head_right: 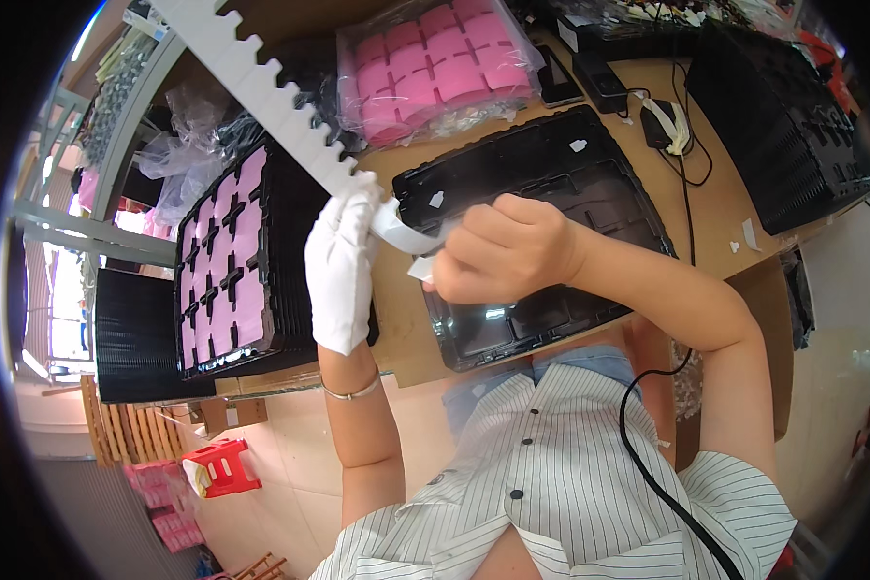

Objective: The person applies white adhesive strips to black plastic trays, then fills the trays with pink foam parts by hand while wearing white gloves.

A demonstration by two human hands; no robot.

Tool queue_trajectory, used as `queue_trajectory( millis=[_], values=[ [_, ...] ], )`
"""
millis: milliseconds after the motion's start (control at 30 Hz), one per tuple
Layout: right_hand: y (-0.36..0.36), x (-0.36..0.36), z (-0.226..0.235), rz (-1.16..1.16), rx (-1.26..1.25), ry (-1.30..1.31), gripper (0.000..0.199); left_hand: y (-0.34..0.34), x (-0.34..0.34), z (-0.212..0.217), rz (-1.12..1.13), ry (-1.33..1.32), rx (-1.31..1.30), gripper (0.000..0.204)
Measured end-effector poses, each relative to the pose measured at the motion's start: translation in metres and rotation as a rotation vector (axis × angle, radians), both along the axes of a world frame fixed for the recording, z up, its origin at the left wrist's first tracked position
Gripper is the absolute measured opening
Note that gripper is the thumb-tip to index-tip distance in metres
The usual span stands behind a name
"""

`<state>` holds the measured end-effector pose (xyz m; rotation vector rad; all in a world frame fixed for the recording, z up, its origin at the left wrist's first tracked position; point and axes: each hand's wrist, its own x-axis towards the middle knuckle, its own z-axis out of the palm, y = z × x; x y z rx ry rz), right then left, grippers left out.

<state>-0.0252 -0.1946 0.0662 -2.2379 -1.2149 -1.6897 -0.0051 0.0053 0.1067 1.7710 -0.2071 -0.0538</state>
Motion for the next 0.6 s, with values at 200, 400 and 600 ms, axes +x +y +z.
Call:
queue_trajectory(
  millis=[200, 400, 600],
  values=[
    [0.018, -0.014, -0.033, 0.361, 0.056, 1.729, 0.032, 0.007, 0.024, -0.002, 0.143, -0.036, 0.082, 0.033],
    [0.053, -0.015, -0.084, -0.066, -0.556, 1.749, 0.031, -0.008, 0.015, -0.003, 0.065, -0.061, -0.053, 0.031],
    [0.031, -0.018, -0.066, -0.134, -0.432, 1.658, 0.034, -0.001, 0.007, -0.001, 0.062, 0.023, -0.033, 0.031]
  ],
)
